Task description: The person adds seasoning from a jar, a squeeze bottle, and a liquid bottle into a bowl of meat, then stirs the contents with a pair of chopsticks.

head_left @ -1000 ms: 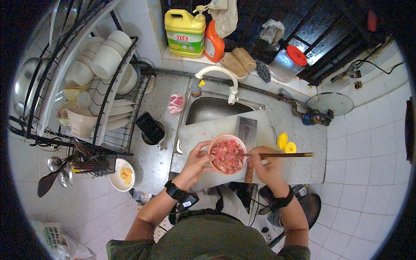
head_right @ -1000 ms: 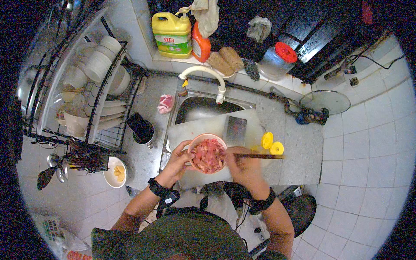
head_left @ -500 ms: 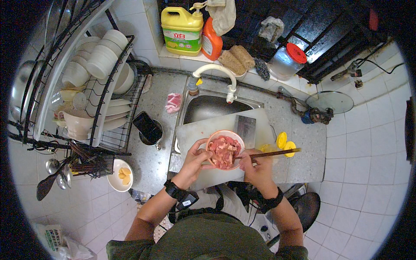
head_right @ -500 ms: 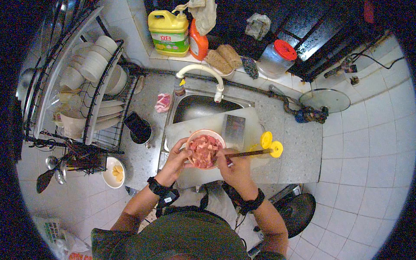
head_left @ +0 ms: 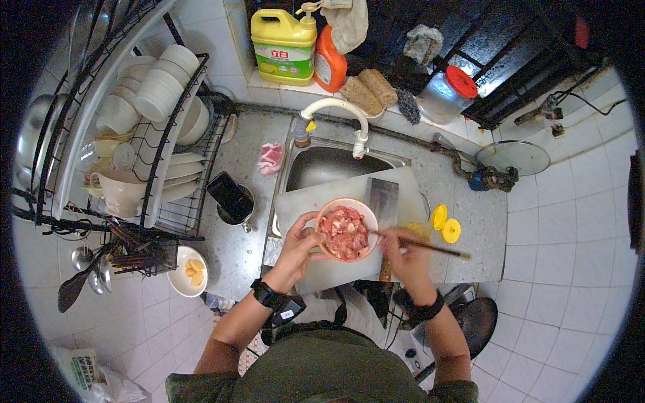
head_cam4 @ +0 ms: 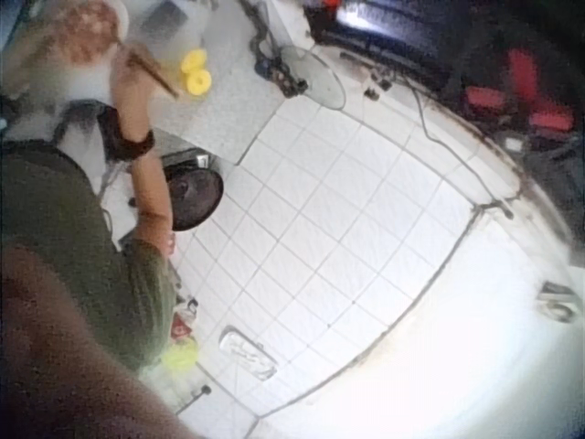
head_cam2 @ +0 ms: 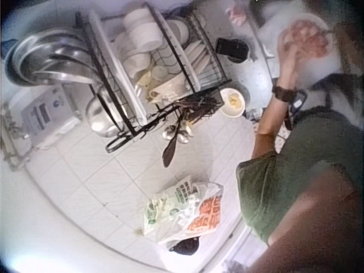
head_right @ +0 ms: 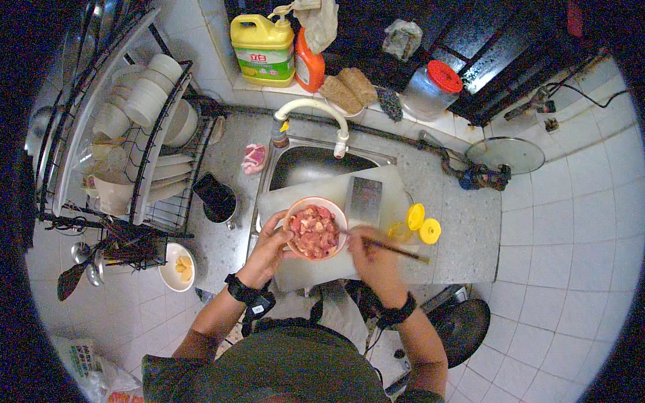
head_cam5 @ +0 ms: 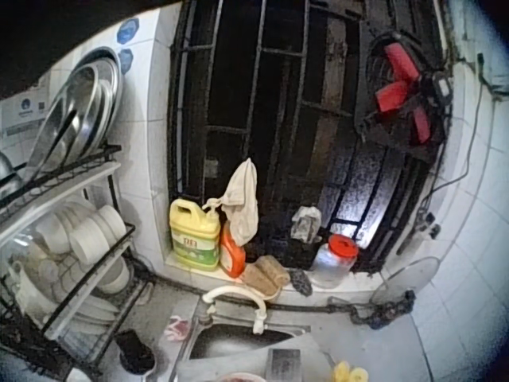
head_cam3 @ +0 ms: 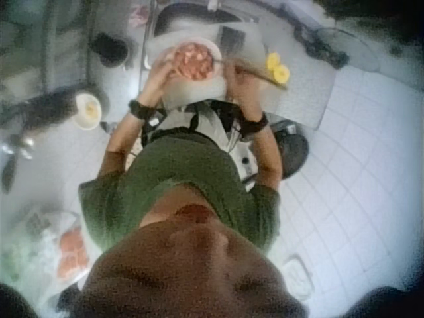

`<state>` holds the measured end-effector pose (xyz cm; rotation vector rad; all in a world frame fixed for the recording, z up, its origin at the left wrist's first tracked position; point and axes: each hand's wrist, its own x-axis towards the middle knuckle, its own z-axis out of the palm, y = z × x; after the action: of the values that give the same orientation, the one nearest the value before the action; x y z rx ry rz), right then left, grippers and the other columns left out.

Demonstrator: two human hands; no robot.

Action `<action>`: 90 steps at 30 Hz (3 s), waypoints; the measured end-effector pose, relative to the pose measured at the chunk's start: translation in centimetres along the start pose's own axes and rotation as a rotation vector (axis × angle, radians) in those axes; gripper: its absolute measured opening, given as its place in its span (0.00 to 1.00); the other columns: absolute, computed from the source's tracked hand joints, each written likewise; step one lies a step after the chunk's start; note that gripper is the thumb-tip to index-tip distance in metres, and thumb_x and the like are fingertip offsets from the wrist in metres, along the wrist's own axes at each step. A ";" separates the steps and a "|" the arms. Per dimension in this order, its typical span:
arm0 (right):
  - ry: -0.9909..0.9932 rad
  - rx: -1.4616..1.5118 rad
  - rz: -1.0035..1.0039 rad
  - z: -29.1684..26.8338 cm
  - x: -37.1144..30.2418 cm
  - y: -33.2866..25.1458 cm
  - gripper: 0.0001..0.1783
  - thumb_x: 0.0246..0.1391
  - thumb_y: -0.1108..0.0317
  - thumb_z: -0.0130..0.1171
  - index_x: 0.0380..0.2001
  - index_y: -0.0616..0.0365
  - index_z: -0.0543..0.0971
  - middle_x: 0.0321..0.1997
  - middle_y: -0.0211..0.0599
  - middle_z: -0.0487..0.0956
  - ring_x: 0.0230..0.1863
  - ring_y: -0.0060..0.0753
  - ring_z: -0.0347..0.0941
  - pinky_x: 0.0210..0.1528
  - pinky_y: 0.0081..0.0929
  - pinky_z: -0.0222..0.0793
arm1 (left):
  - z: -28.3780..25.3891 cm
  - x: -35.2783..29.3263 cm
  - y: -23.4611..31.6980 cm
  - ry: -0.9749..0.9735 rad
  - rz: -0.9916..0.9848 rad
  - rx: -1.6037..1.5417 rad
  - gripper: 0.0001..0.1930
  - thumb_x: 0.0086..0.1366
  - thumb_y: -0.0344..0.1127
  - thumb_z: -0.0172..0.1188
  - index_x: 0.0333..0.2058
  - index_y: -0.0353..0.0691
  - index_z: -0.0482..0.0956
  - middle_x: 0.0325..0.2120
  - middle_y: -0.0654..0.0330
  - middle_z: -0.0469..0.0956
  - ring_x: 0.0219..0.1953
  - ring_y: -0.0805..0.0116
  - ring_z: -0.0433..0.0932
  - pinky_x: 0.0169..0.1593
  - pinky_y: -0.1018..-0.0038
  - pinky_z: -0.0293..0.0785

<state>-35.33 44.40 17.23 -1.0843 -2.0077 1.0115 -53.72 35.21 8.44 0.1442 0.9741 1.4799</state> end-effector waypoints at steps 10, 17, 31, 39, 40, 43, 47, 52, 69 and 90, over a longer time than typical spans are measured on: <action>-0.151 0.245 0.132 1.9 -1.2 0.7 0.07 0.56 0.74 0.49 0.30 0.65 0.75 0.21 0.32 0.74 0.20 0.19 0.70 0.22 0.16 0.67 | 0.6 0.2 0.5 -0.024 -0.030 0.088 0.25 0.53 0.27 0.57 0.51 0.44 0.65 0.28 0.62 0.73 0.33 0.71 0.76 0.35 0.69 0.80; 0.017 0.167 0.004 0.2 -0.2 1.9 0.07 0.56 0.73 0.50 0.29 0.66 0.74 0.21 0.34 0.75 0.20 0.20 0.71 0.22 0.16 0.68 | 1.5 0.2 0.4 -0.088 -0.039 0.088 0.25 0.54 0.28 0.57 0.51 0.44 0.64 0.31 0.60 0.73 0.35 0.71 0.76 0.36 0.69 0.80; 0.031 0.184 -0.042 0.7 -0.1 -0.3 0.04 0.50 0.76 0.54 0.29 0.64 0.76 0.25 0.37 0.77 0.23 0.21 0.71 0.25 0.17 0.67 | 1.2 0.1 -0.3 -0.127 -0.017 0.127 0.24 0.54 0.28 0.58 0.51 0.43 0.65 0.30 0.62 0.73 0.32 0.73 0.76 0.33 0.71 0.81; -0.095 0.094 -0.026 -0.4 -0.7 -1.3 0.03 0.50 0.77 0.53 0.27 0.64 0.76 0.19 0.32 0.74 0.21 0.21 0.71 0.25 0.20 0.67 | 0.9 0.1 -0.5 -0.070 -0.038 0.058 0.23 0.55 0.28 0.57 0.51 0.43 0.65 0.29 0.63 0.73 0.33 0.73 0.76 0.34 0.69 0.81; -0.089 0.091 -0.022 0.1 -0.2 -1.0 0.03 0.50 0.77 0.53 0.27 0.64 0.76 0.19 0.32 0.74 0.21 0.21 0.71 0.25 0.20 0.67 | 1.2 0.0 -0.5 -0.076 -0.043 0.060 0.23 0.55 0.28 0.57 0.51 0.43 0.65 0.29 0.63 0.73 0.33 0.73 0.76 0.34 0.69 0.81; -0.178 -0.154 -0.245 1.5 0.1 0.5 0.04 0.50 0.77 0.53 0.30 0.63 0.76 0.20 0.33 0.75 0.20 0.21 0.70 0.23 0.19 0.66 | 1.8 0.1 0.0 -0.080 -0.044 0.070 0.23 0.55 0.27 0.56 0.51 0.43 0.65 0.28 0.64 0.73 0.31 0.74 0.76 0.35 0.69 0.81; -0.264 -0.015 -0.002 -1.0 -0.3 -0.1 0.03 0.49 0.78 0.53 0.29 0.63 0.75 0.24 0.35 0.76 0.25 0.26 0.73 0.26 0.21 0.67 | 1.0 0.1 -0.3 -0.049 -0.015 0.050 0.23 0.54 0.26 0.56 0.50 0.43 0.66 0.27 0.63 0.73 0.31 0.74 0.75 0.33 0.71 0.80; -0.199 -0.122 -0.418 1.3 1.2 -2.1 0.04 0.47 0.77 0.55 0.29 0.63 0.76 0.23 0.35 0.76 0.23 0.31 0.74 0.24 0.24 0.68 | 1.5 0.5 -0.4 -0.086 -0.011 0.079 0.23 0.54 0.25 0.56 0.50 0.42 0.66 0.25 0.63 0.73 0.31 0.74 0.76 0.32 0.73 0.79; -0.112 -0.151 -0.065 -0.3 1.1 -1.1 0.05 0.53 0.74 0.52 0.27 0.65 0.76 0.25 0.38 0.77 0.24 0.26 0.73 0.27 0.20 0.68 | 2.1 0.3 -0.2 -0.109 -0.039 0.108 0.24 0.55 0.28 0.56 0.52 0.44 0.64 0.29 0.63 0.73 0.34 0.73 0.76 0.35 0.70 0.80; -0.203 -0.279 -0.496 0.0 1.8 -1.8 0.06 0.52 0.73 0.54 0.27 0.66 0.76 0.23 0.37 0.77 0.22 0.21 0.73 0.25 0.16 0.69 | 1.7 0.1 0.2 -0.090 -0.037 0.061 0.23 0.55 0.28 0.55 0.51 0.42 0.64 0.30 0.62 0.73 0.34 0.72 0.76 0.35 0.69 0.80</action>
<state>-36.90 45.30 19.06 -0.5730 -2.4694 0.6105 -52.87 36.13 9.55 0.2341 0.9447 1.3984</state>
